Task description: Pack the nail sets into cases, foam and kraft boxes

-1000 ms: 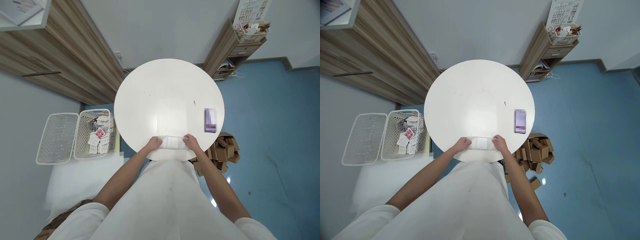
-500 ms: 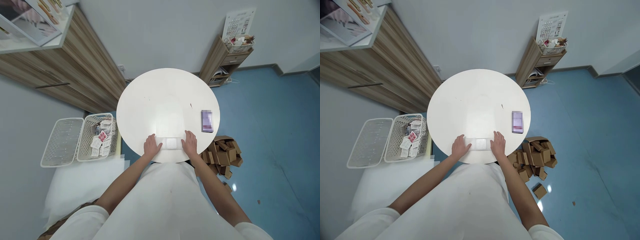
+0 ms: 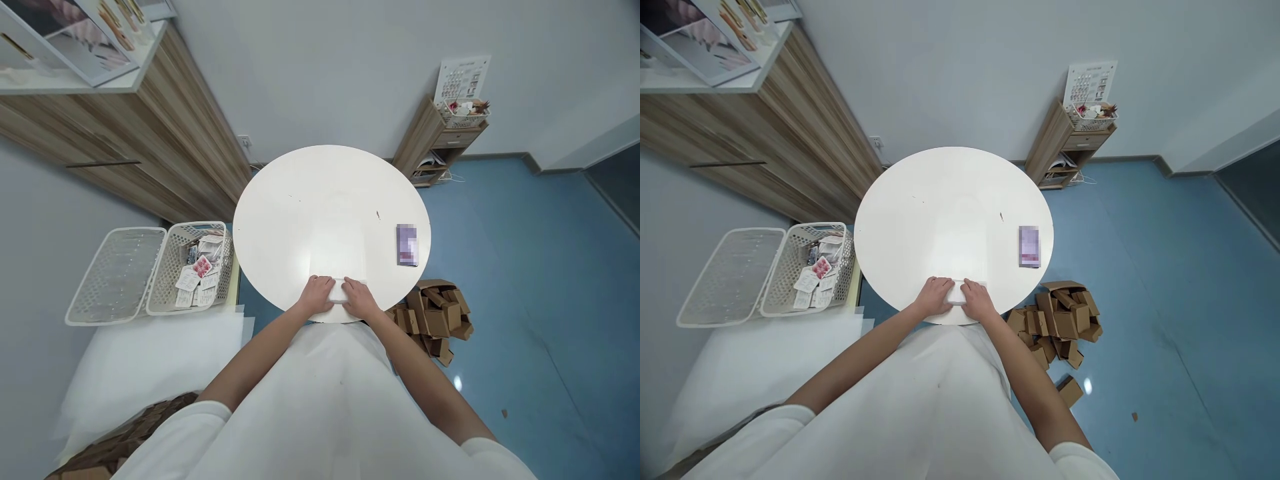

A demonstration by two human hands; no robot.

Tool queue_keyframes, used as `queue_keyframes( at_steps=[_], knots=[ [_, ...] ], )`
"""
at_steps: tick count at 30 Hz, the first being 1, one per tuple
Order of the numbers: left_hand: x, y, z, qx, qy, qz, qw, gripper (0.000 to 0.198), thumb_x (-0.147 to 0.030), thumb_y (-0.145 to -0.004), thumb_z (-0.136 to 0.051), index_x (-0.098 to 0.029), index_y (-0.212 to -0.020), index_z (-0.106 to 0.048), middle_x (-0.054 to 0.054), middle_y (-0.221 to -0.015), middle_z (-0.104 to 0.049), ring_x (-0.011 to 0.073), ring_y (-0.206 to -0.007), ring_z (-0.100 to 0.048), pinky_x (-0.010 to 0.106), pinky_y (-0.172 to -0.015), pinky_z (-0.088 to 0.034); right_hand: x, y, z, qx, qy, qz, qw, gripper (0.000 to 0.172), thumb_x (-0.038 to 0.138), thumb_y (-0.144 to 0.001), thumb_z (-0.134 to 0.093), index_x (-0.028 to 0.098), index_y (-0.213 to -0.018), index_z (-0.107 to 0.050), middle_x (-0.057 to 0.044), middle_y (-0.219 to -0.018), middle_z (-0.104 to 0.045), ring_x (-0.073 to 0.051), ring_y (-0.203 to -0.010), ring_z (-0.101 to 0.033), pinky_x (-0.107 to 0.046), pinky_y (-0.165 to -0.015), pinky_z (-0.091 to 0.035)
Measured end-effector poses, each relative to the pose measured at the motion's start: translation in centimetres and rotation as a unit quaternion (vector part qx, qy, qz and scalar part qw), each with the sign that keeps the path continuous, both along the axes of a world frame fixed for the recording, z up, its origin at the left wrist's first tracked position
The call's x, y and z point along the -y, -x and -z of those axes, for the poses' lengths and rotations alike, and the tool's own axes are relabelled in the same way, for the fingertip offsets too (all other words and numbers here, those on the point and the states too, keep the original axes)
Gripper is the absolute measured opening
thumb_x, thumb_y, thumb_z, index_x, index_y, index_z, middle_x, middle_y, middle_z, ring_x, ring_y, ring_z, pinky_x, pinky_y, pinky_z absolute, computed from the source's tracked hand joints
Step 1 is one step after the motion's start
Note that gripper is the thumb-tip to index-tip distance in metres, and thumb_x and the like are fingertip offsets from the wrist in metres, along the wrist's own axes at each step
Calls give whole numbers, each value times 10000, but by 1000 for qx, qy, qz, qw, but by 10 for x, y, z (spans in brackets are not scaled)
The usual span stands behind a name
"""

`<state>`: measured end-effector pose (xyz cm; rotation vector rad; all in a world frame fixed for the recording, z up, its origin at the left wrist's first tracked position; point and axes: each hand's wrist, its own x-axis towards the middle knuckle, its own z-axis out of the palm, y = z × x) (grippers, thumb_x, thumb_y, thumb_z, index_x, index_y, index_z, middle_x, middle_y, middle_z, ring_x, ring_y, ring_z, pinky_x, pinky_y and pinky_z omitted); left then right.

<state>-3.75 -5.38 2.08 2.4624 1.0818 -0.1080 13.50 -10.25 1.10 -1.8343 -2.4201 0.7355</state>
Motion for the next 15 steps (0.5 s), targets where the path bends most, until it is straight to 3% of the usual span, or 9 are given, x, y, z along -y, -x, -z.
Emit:
queue_keyframes(
  at_steps=[6,11,13,15],
  knots=[
    [2,8,-5,31,62,-28,997,445,-406,-644,-565,-208,-1042,-539,62,-1011,-598,252,-978,-514,371,-858,-343,-3,-8,-13,-59,80,-2,995,374,245,-699,-530,204,-1061,-448,-53,-1049,-575,-202,-952,-527,-328,-800,-389],
    [-10,14,-8,81,129,-79,985,398,-477,-732,-479,-240,-1038,-575,51,-1148,-543,239,-1064,-478,350,-877,-363,-21,-17,-25,-89,90,14,992,301,325,-780,-484,217,-1059,-520,-74,-1236,-492,-218,-1109,-468,-354,-871,-374],
    [-16,20,-8,117,169,-118,971,417,-495,-722,-491,-222,-1026,-580,59,-1132,-546,222,-1012,-513,325,-845,-394,-29,-21,-28,-114,110,33,987,314,370,-798,-469,226,-1067,-545,-71,-1282,-462,-224,-1152,-441,-360,-887,-373],
    [-22,27,-6,147,218,-159,952,416,-484,-693,-531,-212,-1003,-584,53,-1052,-583,207,-926,-552,300,-777,-428,-37,-25,-29,-156,148,60,975,324,395,-804,-459,238,-1070,-558,-60,-1227,-521,-212,-1090,-497,-340,-846,-406]
  ],
)
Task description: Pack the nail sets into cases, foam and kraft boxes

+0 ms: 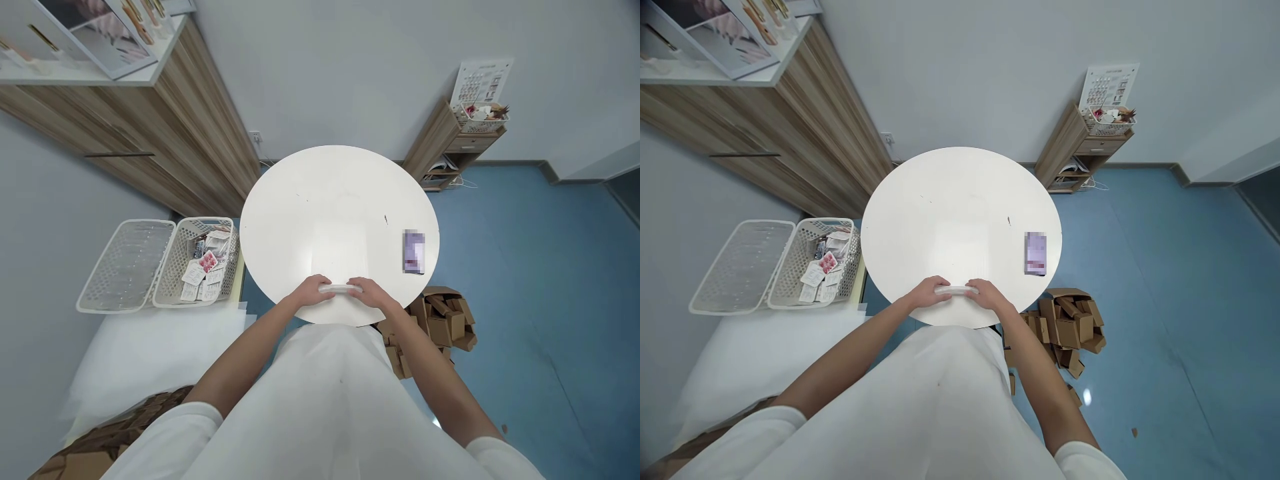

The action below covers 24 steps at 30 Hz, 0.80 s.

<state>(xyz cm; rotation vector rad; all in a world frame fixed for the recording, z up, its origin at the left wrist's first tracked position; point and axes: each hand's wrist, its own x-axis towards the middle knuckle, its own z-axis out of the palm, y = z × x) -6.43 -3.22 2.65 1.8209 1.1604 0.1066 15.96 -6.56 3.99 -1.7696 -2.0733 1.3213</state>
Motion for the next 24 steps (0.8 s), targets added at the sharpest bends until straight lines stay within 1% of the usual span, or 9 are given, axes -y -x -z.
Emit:
queue_keyframes(
  at_steps=[2,4,7,10,13,15,19,21,24],
  knots=[
    [-4,7,3,17,41,-35,998,385,-463,-677,-553,-204,-958,-594,39,-954,-612,199,-854,-570,285,-712,-440,-7,-3,1,-35,34,37,998,309,408,-798,-463,243,-1031,-582,-46,-1116,-596,-196,-983,-556,-314,-777,-436],
    [-8,12,7,26,60,-65,996,339,-454,-681,-546,-189,-884,-600,28,-859,-617,189,-790,-571,274,-664,-434,-14,-6,3,-54,49,76,994,287,425,-776,-484,239,-958,-607,-33,-1015,-634,-186,-898,-577,-295,-716,-444],
    [-13,16,15,30,58,-101,993,295,-456,-707,-509,-175,-768,-573,8,-724,-579,159,-676,-540,255,-585,-403,-23,-10,10,-65,59,119,989,267,444,-728,-525,225,-854,-612,-18,-902,-643,-173,-802,-576,-272,-638,-440],
    [-16,17,24,-10,51,-138,989,263,-434,-727,-481,-179,-662,-497,-18,-617,-496,129,-578,-479,238,-515,-349,-29,-13,21,-56,66,170,982,229,415,-701,-539,217,-801,-595,-9,-839,-627,-160,-732,-567,-253,-577,-431],
    [-18,16,31,-71,46,-157,984,244,-394,-733,-469,-192,-606,-421,-28,-578,-437,121,-549,-443,236,-493,-310,-31,-15,31,-32,68,236,969,211,367,-692,-533,218,-831,-585,-18,-846,-618,-159,-712,-567,-251,-553,-433],
    [-19,15,33,-93,44,-161,982,248,-382,-729,-473,-198,-587,-387,-26,-572,-424,127,-555,-439,241,-493,-294,-31,-15,36,-17,69,262,963,224,348,-691,-524,217,-864,-579,-31,-871,-615,-165,-726,-568,-257,-556,-437],
    [-18,11,31,-133,34,-162,977,254,-366,-741,-465,-202,-581,-355,-16,-575,-425,137,-573,-450,244,-497,-276,-27,-12,41,-2,70,280,957,249,331,-695,-515,224,-913,-567,-32,-911,-610,-171,-763,-563,-264,-582,-437],
    [-16,9,30,-167,24,-156,973,235,-354,-756,-452,-202,-599,-366,-10,-586,-440,142,-587,-465,242,-491,-273,-25,-10,42,-3,60,293,954,277,333,-698,-520,232,-952,-557,-27,-925,-605,-171,-772,-559,-269,-601,-437],
    [-13,7,28,-205,17,-151,967,179,-346,-766,-447,-203,-664,-413,2,-619,-478,155,-613,-491,243,-483,-279,-21,-9,45,-8,31,305,952,336,354,-698,-539,233,-1012,-534,-27,-962,-588,-180,-824,-545,-294,-672,-442]
  ],
)
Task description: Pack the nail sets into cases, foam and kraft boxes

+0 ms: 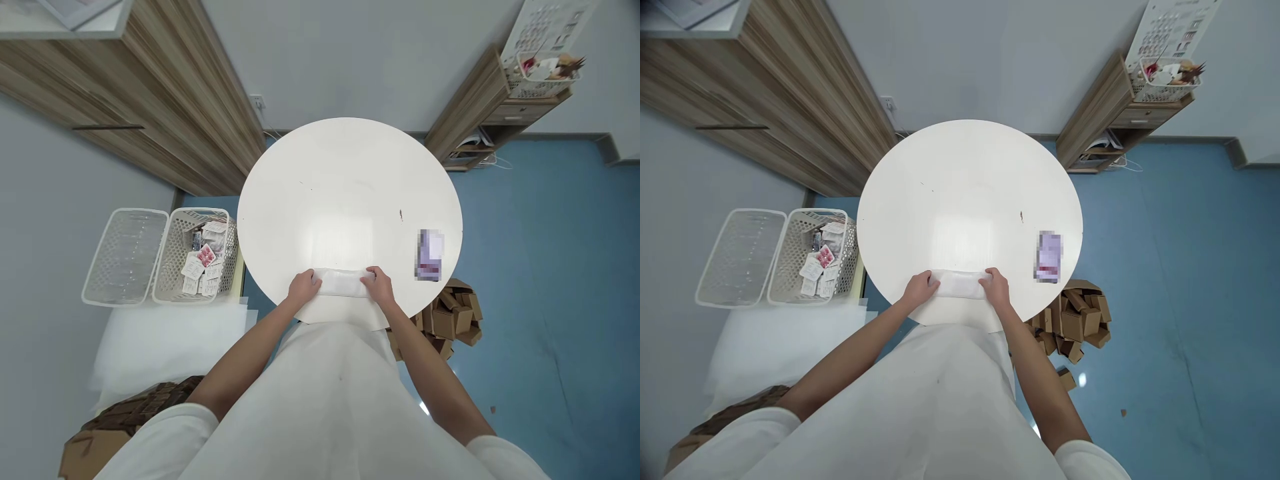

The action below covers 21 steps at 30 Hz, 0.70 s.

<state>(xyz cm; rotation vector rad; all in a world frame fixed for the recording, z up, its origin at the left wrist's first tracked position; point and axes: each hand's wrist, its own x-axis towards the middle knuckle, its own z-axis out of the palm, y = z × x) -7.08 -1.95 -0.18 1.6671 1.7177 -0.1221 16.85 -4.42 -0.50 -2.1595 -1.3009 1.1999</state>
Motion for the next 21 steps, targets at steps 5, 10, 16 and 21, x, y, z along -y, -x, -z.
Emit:
queue_keyframes(
  at_steps=[5,10,16,21],
  knots=[
    [8,3,-6,-13,-58,-26,998,324,-312,-759,-462,-180,-1052,-415,46,-838,-562,187,-733,-543,274,-564,-380,6,-3,1,60,-82,17,995,546,415,-725,-538,184,-1204,-410,-95,-1049,-534,-228,-938,-502,-368,-776,-430],
    [12,0,-18,16,-203,117,972,503,-319,-769,-465,-164,-1228,-329,119,-1195,-464,254,-1110,-417,370,-889,-332,10,-6,-5,135,-208,-150,957,592,482,-723,-550,185,-1214,-407,-132,-1249,-441,-283,-1169,-354,-443,-946,-290],
    [3,-16,-15,27,-166,300,939,720,-413,-648,-608,-189,-1266,-313,111,-1310,-387,290,-1190,-321,416,-946,-235,3,3,-4,122,-177,-421,881,630,376,-664,-650,221,-1223,-404,-115,-1345,-372,-294,-1211,-331,-462,-959,-229],
    [4,-22,-11,30,-159,305,938,600,-312,-682,-552,-183,-1233,-355,110,-1214,-467,276,-1119,-380,404,-900,-254,4,12,-5,138,-139,-419,887,585,302,-666,-640,217,-1201,-420,-118,-1297,-424,-276,-1171,-379,-447,-939,-246]
  ],
)
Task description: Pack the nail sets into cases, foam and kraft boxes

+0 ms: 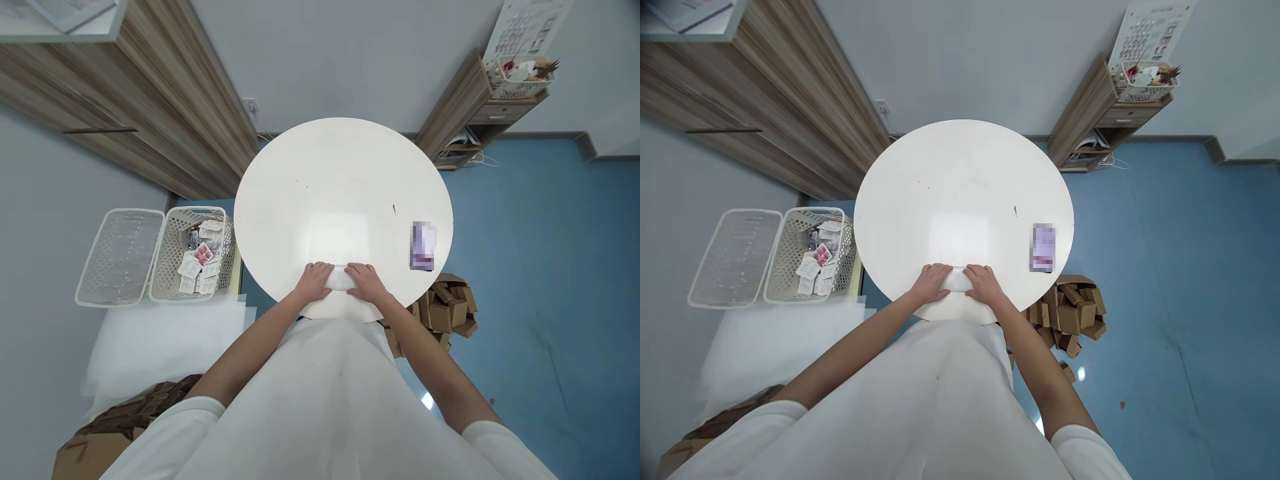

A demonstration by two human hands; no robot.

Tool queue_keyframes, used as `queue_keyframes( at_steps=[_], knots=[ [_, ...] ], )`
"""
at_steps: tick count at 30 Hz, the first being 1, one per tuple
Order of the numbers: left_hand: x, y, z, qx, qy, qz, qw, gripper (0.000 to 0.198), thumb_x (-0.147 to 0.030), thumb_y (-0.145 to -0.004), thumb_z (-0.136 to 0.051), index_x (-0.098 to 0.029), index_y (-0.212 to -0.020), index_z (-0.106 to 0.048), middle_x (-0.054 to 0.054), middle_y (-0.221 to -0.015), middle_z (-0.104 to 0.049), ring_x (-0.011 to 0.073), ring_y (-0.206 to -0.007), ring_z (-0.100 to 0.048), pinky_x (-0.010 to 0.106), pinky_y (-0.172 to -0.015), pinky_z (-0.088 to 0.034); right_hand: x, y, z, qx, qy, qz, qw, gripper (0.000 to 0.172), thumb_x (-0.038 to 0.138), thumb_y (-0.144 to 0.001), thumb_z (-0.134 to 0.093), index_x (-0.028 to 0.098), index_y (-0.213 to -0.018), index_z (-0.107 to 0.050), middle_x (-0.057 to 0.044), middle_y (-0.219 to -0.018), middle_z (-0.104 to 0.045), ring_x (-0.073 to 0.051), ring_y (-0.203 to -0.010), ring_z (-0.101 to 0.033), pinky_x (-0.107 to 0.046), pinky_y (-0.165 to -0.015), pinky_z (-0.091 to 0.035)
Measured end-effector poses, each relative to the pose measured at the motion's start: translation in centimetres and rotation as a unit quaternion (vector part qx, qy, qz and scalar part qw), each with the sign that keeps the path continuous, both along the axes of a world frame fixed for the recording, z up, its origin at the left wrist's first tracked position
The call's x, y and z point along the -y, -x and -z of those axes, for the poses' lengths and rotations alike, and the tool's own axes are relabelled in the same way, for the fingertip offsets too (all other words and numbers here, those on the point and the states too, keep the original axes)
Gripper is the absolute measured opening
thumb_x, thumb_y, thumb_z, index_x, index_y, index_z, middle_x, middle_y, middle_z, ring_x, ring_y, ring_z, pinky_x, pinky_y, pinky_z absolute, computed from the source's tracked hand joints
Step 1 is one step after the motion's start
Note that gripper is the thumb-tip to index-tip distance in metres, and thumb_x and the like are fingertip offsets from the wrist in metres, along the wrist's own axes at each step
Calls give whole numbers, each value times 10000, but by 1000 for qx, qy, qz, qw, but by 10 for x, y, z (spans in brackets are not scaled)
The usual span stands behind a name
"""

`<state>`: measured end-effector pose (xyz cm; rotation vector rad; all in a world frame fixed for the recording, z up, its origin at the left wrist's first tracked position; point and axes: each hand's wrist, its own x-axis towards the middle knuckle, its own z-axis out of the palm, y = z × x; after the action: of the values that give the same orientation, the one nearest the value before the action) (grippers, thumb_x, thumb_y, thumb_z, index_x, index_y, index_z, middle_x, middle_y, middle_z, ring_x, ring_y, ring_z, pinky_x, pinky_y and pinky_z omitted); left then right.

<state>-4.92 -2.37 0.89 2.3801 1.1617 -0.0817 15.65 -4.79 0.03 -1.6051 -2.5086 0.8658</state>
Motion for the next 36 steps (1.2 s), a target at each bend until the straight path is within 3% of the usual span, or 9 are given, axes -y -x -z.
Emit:
queue_keyframes(
  at_steps=[11,18,23,26,29,36],
  knots=[
    [38,19,-14,31,49,32,998,526,-369,-657,-530,-218,-1155,-452,83,-1101,-494,267,-1031,-417,382,-855,-289,47,6,-17,-58,99,36,993,552,447,-680,-596,238,-1176,-470,-74,-1211,-505,-264,-1115,-424,-417,-928,-288],
    [18,18,-21,6,112,-2,994,353,-385,-769,-394,-264,-1065,-542,60,-1112,-513,252,-1039,-457,412,-867,-312,21,0,-27,-105,203,90,969,452,522,-674,-582,255,-1038,-591,-65,-1197,-479,-257,-1104,-430,-391,-908,-344],
    [-2,34,-20,78,209,-115,968,420,-411,-706,-489,-249,-1091,-532,28,-1090,-579,219,-977,-531,316,-814,-389,1,-7,-31,-163,267,161,936,303,487,-746,-496,229,-836,-628,-41,-1042,-573,-189,-867,-546,-300,-716,-428],
    [-9,44,-13,116,245,-180,946,299,-415,-707,-481,-199,-885,-588,31,-878,-623,200,-801,-567,278,-663,-421,-2,-9,-29,-183,269,203,924,325,509,-743,-478,210,-727,-602,-15,-853,-605,-163,-739,-530,-275,-637,-405],
    [-13,48,-3,122,234,-220,939,249,-409,-742,-428,-188,-666,-516,12,-672,-556,167,-653,-523,272,-593,-394,-4,-9,-23,-203,265,244,910,359,535,-725,-468,197,-665,-572,12,-690,-563,-136,-633,-482,-258,-575,-370],
    [-11,43,4,76,188,-245,948,242,-352,-757,-402,-205,-570,-356,-15,-570,-430,133,-548,-424,253,-519,-316,-5,-16,-6,-220,246,329,885,248,424,-703,-508,198,-778,-579,-13,-818,-598,-150,-713,-526,-266,-627,-401]
  ],
)
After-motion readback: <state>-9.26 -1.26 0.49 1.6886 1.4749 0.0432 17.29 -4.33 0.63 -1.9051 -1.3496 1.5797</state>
